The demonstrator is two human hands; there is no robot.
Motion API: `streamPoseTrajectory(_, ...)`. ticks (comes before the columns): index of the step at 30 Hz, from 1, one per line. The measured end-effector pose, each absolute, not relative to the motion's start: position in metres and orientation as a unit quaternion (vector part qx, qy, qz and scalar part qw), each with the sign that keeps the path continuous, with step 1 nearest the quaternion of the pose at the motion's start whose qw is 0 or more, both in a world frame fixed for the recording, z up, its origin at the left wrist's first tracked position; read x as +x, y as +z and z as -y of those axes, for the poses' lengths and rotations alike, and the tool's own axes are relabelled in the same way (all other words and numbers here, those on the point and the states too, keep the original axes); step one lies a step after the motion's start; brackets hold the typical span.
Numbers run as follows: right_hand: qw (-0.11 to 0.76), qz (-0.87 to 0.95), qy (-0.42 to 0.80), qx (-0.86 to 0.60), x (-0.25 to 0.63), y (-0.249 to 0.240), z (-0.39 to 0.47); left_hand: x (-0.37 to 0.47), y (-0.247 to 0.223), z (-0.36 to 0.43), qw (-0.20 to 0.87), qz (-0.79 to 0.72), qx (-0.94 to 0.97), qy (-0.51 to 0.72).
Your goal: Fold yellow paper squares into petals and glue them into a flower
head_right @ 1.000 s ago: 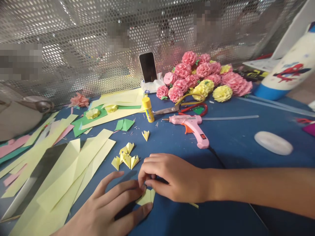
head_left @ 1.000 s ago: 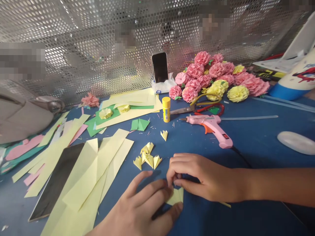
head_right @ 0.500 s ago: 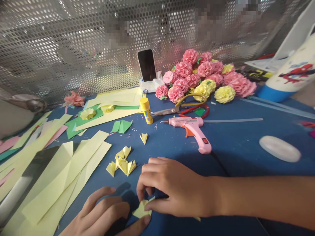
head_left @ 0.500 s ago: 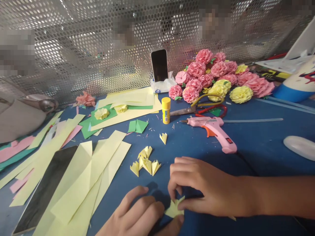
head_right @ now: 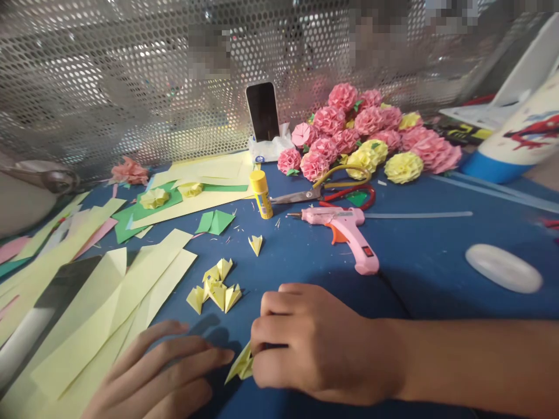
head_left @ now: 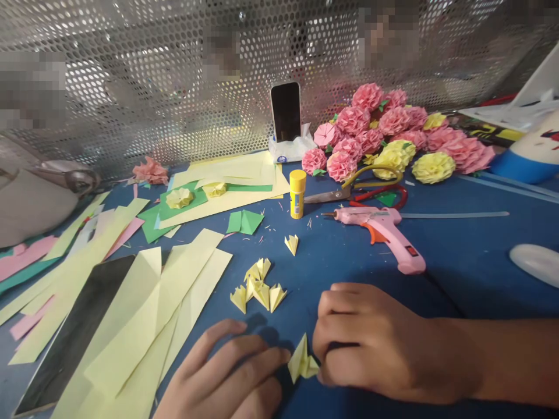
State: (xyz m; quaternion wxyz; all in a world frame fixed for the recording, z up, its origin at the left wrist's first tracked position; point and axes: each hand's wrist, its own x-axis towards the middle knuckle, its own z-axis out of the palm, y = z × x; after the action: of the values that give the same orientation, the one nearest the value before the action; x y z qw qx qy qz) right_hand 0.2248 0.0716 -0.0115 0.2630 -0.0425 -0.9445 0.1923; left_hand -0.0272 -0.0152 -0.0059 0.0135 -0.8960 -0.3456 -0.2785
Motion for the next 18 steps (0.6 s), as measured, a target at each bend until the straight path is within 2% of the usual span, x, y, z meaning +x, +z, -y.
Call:
streamPoseTrajectory(5, 0.231, 0.942, 0.242, -0.040, 0.223, -0.011, -0.073, -0.020, -0.019, 0.013, 0.065, 0.295, -0.890, -0.340)
streamPoseTrajectory(12, 0.228, 0.917, 0.313, -0.096, 0.223, -0.003, -0.072, -0.022, -0.026, 0.018, 0.108, 0.300, -0.898, -0.303)
streamPoseTrajectory(18, 0.222, 0.932, 0.269, -0.096, 0.221, -0.007, -0.073, -0.017, -0.014, 0.022, 0.084, 0.319, -0.914, -0.235)
